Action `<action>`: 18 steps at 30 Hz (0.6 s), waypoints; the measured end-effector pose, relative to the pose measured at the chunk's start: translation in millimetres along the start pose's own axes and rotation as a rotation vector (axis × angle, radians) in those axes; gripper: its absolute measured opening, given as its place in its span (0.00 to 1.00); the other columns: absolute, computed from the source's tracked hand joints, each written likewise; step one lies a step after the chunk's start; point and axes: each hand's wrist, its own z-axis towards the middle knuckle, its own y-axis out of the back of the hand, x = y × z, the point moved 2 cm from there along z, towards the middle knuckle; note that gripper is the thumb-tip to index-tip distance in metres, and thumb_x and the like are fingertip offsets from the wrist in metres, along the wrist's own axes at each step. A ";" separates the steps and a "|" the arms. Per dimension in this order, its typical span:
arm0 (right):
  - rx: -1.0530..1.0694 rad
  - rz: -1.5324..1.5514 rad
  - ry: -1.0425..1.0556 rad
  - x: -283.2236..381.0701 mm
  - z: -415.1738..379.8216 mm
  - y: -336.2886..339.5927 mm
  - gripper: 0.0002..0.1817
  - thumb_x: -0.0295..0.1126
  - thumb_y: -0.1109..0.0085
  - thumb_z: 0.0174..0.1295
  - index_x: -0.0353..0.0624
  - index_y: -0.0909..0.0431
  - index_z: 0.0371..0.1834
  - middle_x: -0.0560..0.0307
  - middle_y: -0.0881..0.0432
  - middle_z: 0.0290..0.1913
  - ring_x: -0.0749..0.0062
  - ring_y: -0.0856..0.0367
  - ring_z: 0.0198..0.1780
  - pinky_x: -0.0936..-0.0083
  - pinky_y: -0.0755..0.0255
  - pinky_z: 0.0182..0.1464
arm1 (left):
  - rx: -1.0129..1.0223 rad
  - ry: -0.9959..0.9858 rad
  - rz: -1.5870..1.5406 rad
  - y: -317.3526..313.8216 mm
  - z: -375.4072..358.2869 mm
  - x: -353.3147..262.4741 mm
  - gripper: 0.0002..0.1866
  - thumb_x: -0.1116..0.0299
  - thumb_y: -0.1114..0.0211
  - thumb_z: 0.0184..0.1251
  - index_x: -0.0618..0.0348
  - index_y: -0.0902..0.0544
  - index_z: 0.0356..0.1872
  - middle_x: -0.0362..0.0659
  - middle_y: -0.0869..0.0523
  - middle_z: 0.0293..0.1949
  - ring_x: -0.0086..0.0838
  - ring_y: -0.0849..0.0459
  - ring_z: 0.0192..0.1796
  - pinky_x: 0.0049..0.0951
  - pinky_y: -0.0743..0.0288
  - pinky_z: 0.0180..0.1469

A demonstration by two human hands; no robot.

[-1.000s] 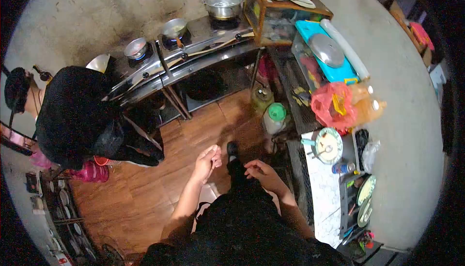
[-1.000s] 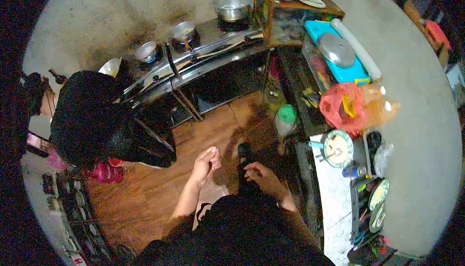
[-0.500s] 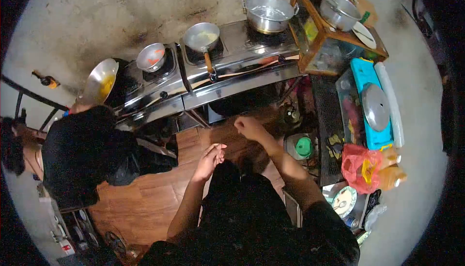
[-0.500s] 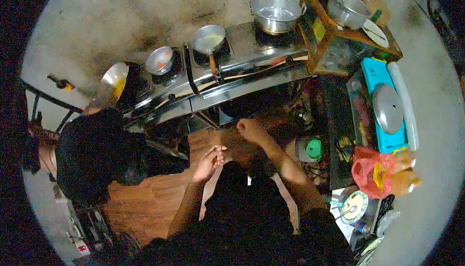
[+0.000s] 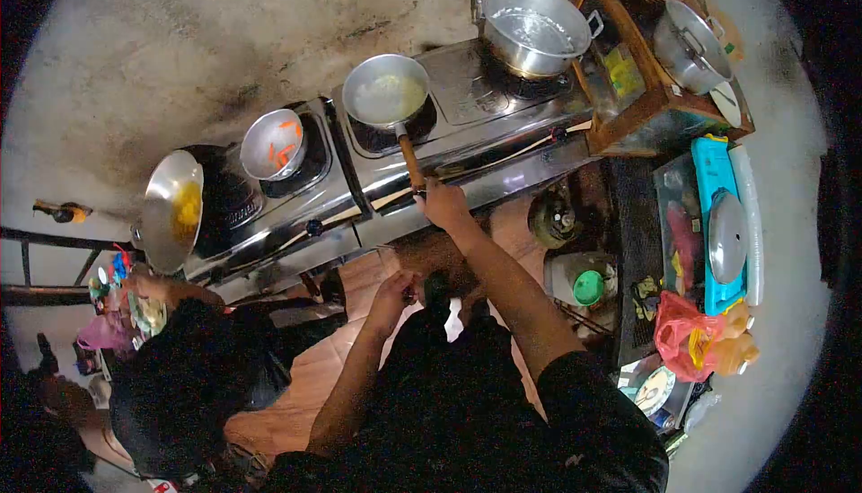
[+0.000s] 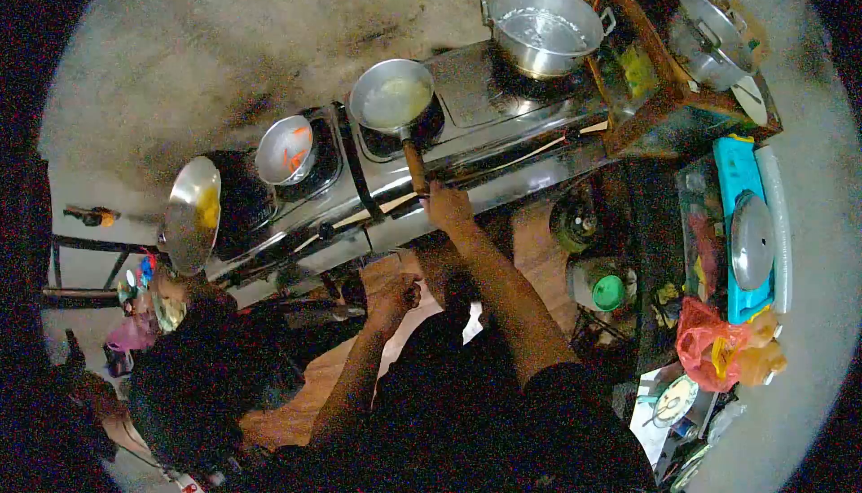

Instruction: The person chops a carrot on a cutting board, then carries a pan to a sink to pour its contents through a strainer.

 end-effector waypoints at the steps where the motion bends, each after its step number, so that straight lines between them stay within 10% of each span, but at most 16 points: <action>1: 0.006 0.001 -0.006 1.2 2.6 2.6 0.31 0.54 0.38 0.66 0.37 0.21 0.57 0.45 0.12 0.35 0.50 0.11 0.35 0.54 0.19 0.40 | -0.011 -0.002 0.069 4.6 4.2 -1.1 0.15 0.59 0.48 0.84 0.60 0.19 0.50 0.37 0.21 0.32 0.23 0.24 0.34 0.25 0.30 0.39; 10: -0.136 -0.020 0.098 -3.9 15.8 -3.8 0.19 0.46 0.40 0.67 0.41 0.20 0.46 0.50 0.15 0.28 0.52 0.13 0.28 0.50 0.22 0.28 | 0.064 0.188 -0.184 34.3 47.9 41.1 0.16 0.72 0.42 0.78 0.63 0.21 0.62 0.41 0.19 0.39 0.25 0.21 0.38 0.25 0.25 0.41; 13: 0.183 -0.026 0.117 -8.0 16.0 -9.4 0.19 0.48 0.42 0.70 0.42 0.18 0.46 0.45 0.11 0.36 0.46 0.10 0.38 0.51 0.18 0.40 | 0.125 0.045 0.183 34.3 50.6 29.3 0.17 0.72 0.42 0.78 0.63 0.22 0.63 0.40 0.19 0.40 0.24 0.22 0.38 0.25 0.24 0.42; 18: 0.347 0.551 -0.395 -30.9 2.0 -48.7 0.27 0.53 0.39 0.69 0.38 0.19 0.55 0.45 0.12 0.37 0.58 0.11 0.41 0.55 0.17 0.45 | 0.085 0.016 0.119 26.0 47.2 17.2 0.12 0.64 0.41 0.79 0.61 0.21 0.54 0.37 0.21 0.38 0.22 0.25 0.36 0.25 0.28 0.40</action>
